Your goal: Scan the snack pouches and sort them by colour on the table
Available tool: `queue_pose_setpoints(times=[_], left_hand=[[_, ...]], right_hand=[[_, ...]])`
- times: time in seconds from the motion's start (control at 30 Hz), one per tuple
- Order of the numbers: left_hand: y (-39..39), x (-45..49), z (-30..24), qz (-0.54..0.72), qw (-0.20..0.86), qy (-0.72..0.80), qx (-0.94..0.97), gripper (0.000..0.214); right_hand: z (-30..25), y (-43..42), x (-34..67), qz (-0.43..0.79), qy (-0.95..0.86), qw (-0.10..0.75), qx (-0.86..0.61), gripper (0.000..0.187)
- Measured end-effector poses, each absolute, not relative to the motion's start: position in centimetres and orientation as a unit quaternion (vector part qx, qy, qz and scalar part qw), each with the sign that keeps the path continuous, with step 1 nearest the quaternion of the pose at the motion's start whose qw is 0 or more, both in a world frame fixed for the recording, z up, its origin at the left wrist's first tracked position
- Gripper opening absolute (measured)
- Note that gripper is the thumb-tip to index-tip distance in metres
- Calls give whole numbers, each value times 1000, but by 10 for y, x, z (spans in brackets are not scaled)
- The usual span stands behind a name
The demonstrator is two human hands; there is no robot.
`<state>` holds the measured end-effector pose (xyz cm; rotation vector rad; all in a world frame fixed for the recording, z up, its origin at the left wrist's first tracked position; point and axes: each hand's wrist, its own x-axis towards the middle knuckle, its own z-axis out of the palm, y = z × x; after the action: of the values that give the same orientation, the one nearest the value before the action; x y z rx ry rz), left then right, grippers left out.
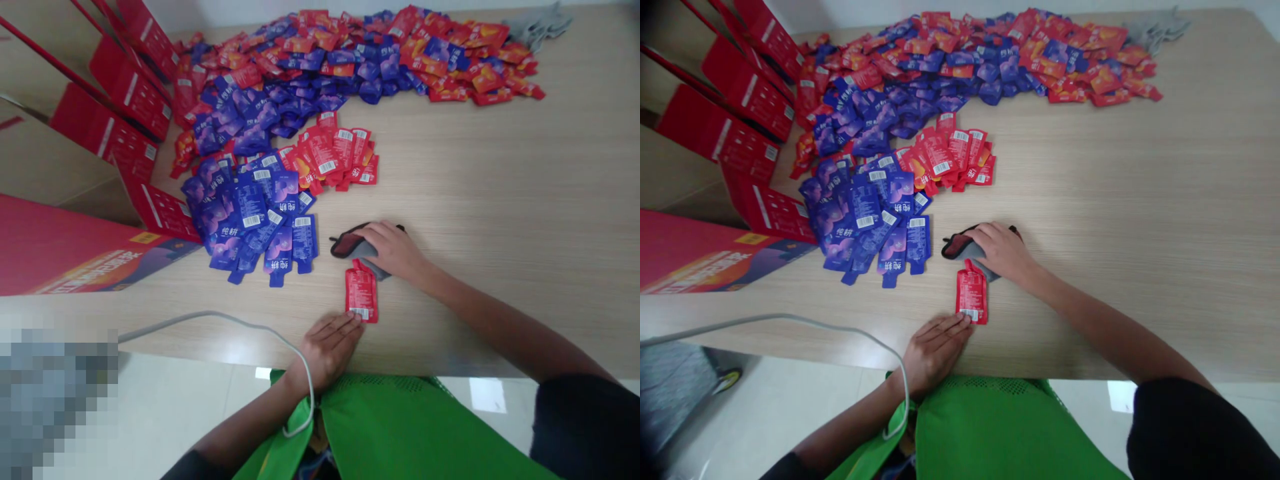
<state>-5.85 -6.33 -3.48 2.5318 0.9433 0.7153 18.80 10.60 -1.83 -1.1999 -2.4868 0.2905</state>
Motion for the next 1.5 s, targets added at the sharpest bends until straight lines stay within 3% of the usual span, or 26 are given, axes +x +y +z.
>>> queue_pose_setpoints(times=[0.23, 0.47, 0.6, 0.7, 0.83, 0.9, 1.0, 1.2, 1.5], left_hand=[[-39, -43, -8, 271, 159, 430, 846, 25], [37, -9, 5, 143, 138, 547, 813, 48], [50, 7, 7, 57, 152, 558, 814, 44], [52, 9, 2, 40, 207, 553, 806, 47], [61, 0, -6, 109, 342, 510, 782, 63], [65, -3, -2, 151, 393, 476, 772, 56], [64, -5, 17, 213, 425, 421, 772, 22], [40, -20, 47, 269, 347, 316, 841, 15], [-19, -51, -9, 200, 161, 326, 910, 29]], right_hand=[[4, 102, 238, 102, -731, 386, -554, 42], [-6, 35, 279, 182, -611, 375, -673, 41], [-18, 14, 283, 208, -574, 381, -695, 40], [-24, 10, 279, 213, -557, 400, -696, 40], [-27, 12, 275, 202, -559, 417, -688, 40], [-29, 12, 276, 201, -553, 422, -690, 40], [-30, 12, 278, 212, -542, 427, -692, 42], [-28, 11, 279, 210, -537, 428, -696, 40], [-31, 16, 285, 212, -625, 376, -650, 42]])
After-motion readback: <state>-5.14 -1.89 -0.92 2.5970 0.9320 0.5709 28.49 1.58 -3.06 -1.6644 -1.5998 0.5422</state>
